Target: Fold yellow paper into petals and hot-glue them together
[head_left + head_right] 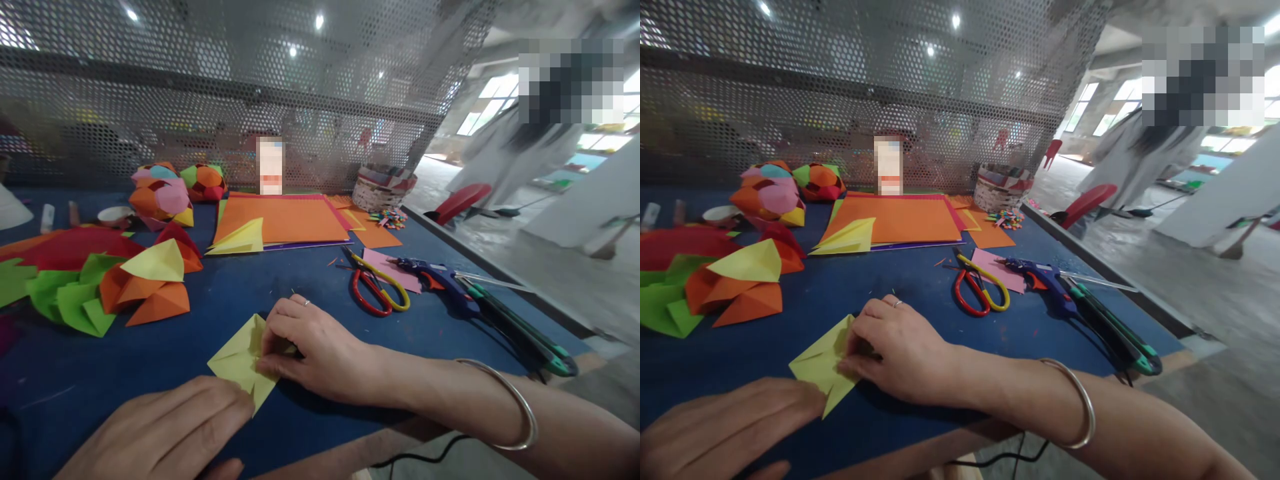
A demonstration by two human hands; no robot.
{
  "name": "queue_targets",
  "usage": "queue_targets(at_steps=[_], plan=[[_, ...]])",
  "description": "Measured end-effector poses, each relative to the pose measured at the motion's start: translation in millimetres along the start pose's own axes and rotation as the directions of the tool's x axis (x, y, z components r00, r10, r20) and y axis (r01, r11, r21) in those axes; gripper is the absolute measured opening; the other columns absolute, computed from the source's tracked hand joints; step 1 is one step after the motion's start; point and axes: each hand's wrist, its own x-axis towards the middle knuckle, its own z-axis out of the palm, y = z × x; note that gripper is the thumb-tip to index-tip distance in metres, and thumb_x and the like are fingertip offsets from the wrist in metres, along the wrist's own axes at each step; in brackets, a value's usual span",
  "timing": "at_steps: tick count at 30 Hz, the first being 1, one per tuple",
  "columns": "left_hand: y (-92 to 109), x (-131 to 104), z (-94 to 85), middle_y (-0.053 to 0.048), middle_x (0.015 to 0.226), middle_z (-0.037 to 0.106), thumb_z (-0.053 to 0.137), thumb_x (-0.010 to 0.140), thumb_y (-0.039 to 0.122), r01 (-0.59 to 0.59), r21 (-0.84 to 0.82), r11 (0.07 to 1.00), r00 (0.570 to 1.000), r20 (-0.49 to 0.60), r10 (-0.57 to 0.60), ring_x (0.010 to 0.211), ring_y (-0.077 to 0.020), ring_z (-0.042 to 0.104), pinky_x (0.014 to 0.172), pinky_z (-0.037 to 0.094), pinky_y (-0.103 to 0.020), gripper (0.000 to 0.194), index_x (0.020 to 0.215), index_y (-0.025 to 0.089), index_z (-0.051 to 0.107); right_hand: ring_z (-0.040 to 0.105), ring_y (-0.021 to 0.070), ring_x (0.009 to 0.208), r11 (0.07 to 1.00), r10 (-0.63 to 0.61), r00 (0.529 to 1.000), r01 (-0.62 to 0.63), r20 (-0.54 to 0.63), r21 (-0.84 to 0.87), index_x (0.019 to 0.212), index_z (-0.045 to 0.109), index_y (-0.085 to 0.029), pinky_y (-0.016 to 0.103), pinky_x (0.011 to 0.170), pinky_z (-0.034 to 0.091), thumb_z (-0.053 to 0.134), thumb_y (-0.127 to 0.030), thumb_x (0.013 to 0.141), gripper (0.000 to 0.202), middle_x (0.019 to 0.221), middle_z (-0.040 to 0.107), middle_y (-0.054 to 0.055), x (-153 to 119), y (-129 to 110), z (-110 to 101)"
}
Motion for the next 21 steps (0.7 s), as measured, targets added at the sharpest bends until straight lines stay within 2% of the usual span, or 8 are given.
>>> queue_targets(at_steps=[3,8,13,17,21], plan=[[2,10,0.1,0.002,0.101,0.072,0.046,0.095,0.032,-0.044,0.005,0.999,0.997,0.061,0.043,0.092,-0.012,0.068,0.08,0.053,-0.02,0.03,0.12,0.025,0.062,0.055,0.0136,0.081,1.0,-0.015,1.0,0.015,0.0,-0.001,0.082,0.062,-0.015,0.027,0.084,0.039,0.071,-0.023,0.087,0.013,0.086,0.061,0.001,0,0,0],[7,20,4.3,0.001,0.098,0.067,0.041,0.097,0.034,-0.011,-0.058,0.998,0.993,0.115,0.017,0.092,-0.0141,0.063,0.084,0.047,-0.025,0.031,0.119,0.026,0.061,0.055,0.0133,0.081,1.0,-0.002,1.0,0.002,0.006,-0.005,0.083,0.062,-0.014,0.028,0.084,0.039,0.072,-0.021,0.085,0.013,0.087,0.061,0.001,-1,-1,0],[6,18,6.2,0.002,0.102,0.066,0.04,0.098,0.035,-0.009,-0.076,0.997,0.994,0.112,0.018,0.097,-0.0129,0.06,0.092,0.041,-0.024,0.031,0.117,0.025,0.062,0.055,0.0145,0.085,1.0,0.01,1.0,-0.011,-0.017,-0.014,0.088,0.06,-0.014,0.029,0.087,0.038,0.072,-0.025,0.086,0.017,0.089,0.062,0.002,-2,0,0],[4,18,6.5,0.003,0.111,0.069,0.04,0.098,0.034,-0.068,-0.049,0.997,0.994,0.087,0.072,0.107,-0.014,0.057,0.1,0.036,-0.026,0.031,0.118,0.022,0.061,0.055,0.015,0.085,1.0,-0.001,1.0,0.001,-0.026,-0.022,0.089,0.058,-0.015,0.029,0.085,0.039,0.073,-0.024,0.084,0.018,0.089,0.062,0.002,-2,0,1],[4,18,5.7,0.002,0.106,0.072,0.043,0.097,0.031,-0.11,-0.026,0.994,0.992,0.067,0.111,0.104,-0.0131,0.06,0.103,0.034,-0.026,0.029,0.118,0.019,0.06,0.055,0.0155,0.084,1.0,-0.007,0.999,0.006,-0.034,-0.023,0.089,0.056,-0.015,0.029,0.085,0.039,0.073,-0.025,0.083,0.02,0.089,0.061,0.003,-2,-2,-1]])
